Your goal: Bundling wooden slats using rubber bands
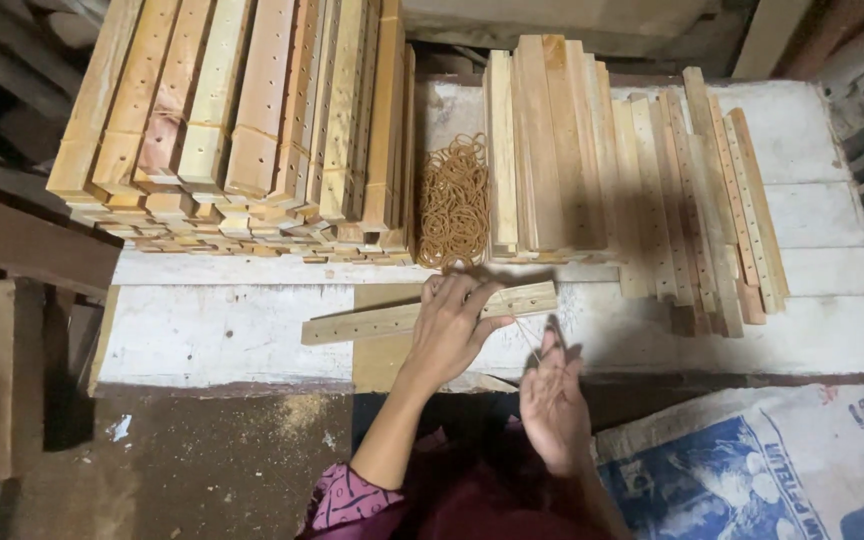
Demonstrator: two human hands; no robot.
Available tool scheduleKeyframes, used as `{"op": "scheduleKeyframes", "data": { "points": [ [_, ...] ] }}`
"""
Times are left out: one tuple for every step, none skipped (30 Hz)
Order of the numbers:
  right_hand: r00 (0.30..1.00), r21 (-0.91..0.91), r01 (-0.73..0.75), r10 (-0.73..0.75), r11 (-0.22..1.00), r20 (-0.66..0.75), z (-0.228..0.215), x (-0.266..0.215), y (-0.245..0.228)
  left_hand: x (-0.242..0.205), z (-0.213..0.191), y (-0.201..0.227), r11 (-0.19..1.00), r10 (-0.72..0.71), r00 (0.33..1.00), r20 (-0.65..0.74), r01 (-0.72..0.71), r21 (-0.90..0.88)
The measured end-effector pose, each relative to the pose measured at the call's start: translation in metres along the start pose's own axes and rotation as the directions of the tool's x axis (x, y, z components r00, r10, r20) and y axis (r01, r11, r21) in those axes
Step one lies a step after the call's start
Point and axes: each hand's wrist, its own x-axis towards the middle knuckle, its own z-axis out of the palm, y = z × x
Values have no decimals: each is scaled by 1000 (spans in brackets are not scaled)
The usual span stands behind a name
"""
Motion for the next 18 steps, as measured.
{"op": "scheduleKeyframes", "data": {
  "points": [
    [989,-268,106,-130,958,-74,-10,5,-9,-3,-1,2,1000,22,1000,-15,-22,-12],
    [956,-521,181,-274,834,-108,-18,10,-17,-6,-3,5,999,42,999,-28,-43,-25],
    [955,-519,182,-275,835,-108,-40,9,-34,-6,-4,4,999,43,999,-26,-44,-22],
    [939,-693,130,-313,709,-144,-63,9,-50,-7,-6,2,994,88,995,-54,-91,-55],
    [918,-832,60,-358,551,-171,-86,8,-65,-8,-7,1,987,132,988,-84,-139,-86],
    [921,-832,61,-353,552,-167,-64,15,-56,-9,-8,1,987,133,987,-88,-140,-81],
    [926,-873,80,-359,481,-113,-43,22,-47,-10,-8,2,984,154,984,-87,-160,-76],
    [928,-909,97,-368,405,-65,-20,22,-38,-15,-6,5,981,171,982,-80,-177,-79],
    [927,-910,94,-369,404,-68,-11,28,-38,-15,-5,3,981,169,983,-79,-175,-81],
    [961,-879,102,-275,465,-34,-3,30,-38,-16,-3,3,981,170,982,-80,-177,-85],
    [983,-845,101,-181,524,6,6,33,-38,-17,-1,2,980,171,982,-81,-178,-88],
    [984,-846,102,-180,524,7,-7,31,-54,-18,0,3,980,172,982,-83,-179,-88],
    [967,-964,37,-253,262,-32,-20,29,-68,-20,0,3,980,169,983,-64,-175,-97],
    [942,-998,-60,-333,-12,-52,-33,26,-82,-22,-1,4,980,164,985,-43,-168,-106],
    [942,-998,-61,-332,-10,-54,-30,29,-84,-23,0,3,981,163,986,-42,-166,-104],
    [949,-990,-93,-310,-103,-57,-27,32,-86,-23,0,1,978,160,986,-37,-164,-126],
    [955,-973,-124,-288,-196,-63,-25,35,-88,-24,1,0,976,158,987,-32,-161,-147],
    [956,-973,-124,-288,-196,-64,-24,39,-92,-25,2,-1,976,157,987,-32,-160,-147]
  ]
}}
